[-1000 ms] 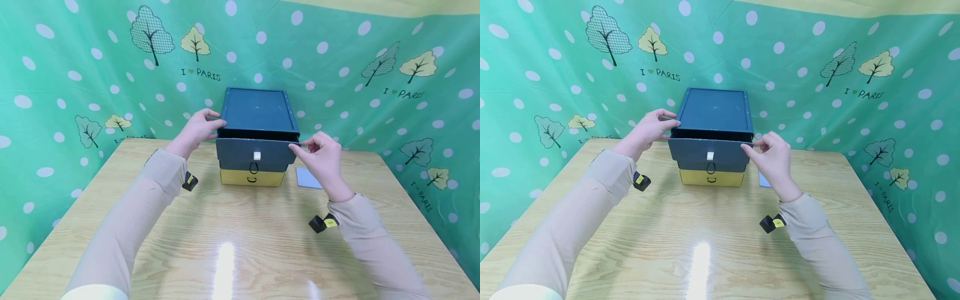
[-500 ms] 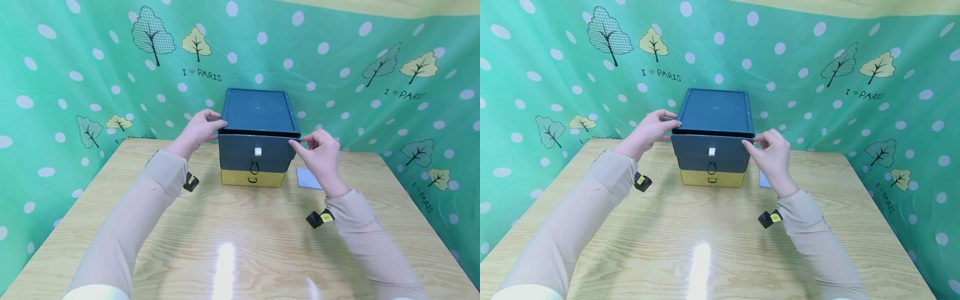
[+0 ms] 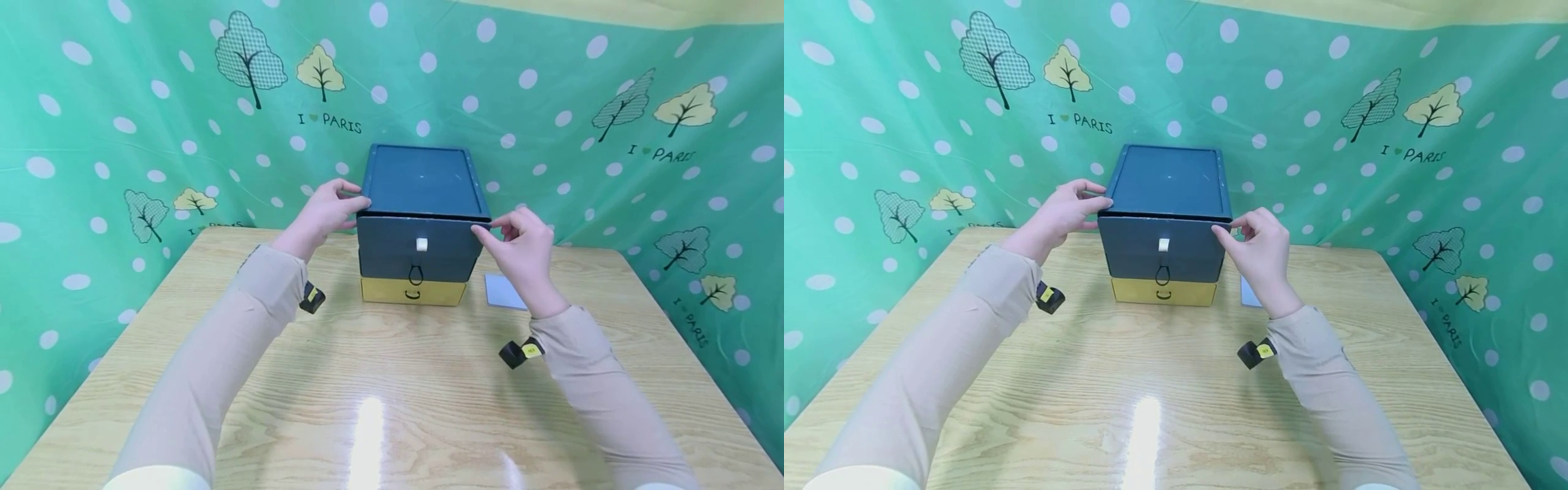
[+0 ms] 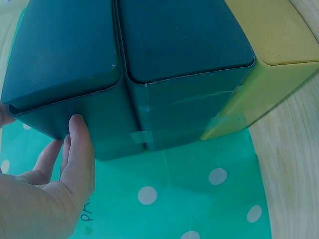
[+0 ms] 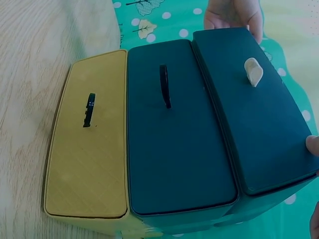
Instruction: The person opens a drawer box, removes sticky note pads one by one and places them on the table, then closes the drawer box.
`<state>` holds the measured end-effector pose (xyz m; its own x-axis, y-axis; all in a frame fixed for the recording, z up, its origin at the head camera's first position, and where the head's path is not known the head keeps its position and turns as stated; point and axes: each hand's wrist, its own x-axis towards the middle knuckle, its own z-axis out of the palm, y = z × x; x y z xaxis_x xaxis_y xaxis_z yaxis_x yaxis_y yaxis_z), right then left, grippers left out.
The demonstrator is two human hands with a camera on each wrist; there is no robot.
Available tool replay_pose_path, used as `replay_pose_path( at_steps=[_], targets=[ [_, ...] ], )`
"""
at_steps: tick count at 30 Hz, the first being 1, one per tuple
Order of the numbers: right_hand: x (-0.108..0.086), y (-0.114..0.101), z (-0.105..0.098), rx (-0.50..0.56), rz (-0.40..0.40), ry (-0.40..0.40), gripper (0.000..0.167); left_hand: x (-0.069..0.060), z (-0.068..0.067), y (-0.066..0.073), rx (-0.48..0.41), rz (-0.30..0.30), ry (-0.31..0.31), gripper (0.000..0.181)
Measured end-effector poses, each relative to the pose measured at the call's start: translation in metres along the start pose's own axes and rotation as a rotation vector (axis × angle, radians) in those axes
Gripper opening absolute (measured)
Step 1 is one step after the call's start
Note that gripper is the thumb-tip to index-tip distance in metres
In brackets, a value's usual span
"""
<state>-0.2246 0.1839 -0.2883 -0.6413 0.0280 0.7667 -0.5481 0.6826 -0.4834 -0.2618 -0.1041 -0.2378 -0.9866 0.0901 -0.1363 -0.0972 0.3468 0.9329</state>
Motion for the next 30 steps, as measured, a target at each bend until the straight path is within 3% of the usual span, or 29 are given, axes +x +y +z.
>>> replay_pose_path(
  at_steps=[13,30],
  targets=[
    [0.0002,0.0034,0.0044,0.007,0.017,0.023,0.031,-0.0008,0.0009,0.0003,-0.018,-0.001,-0.002,0.046],
    [0.0023,0.0012,0.006,-0.008,0.037,-0.004,0.026,-0.0001,-0.0001,-0.0006,-0.007,0.003,-0.002,0.045]
  ],
)
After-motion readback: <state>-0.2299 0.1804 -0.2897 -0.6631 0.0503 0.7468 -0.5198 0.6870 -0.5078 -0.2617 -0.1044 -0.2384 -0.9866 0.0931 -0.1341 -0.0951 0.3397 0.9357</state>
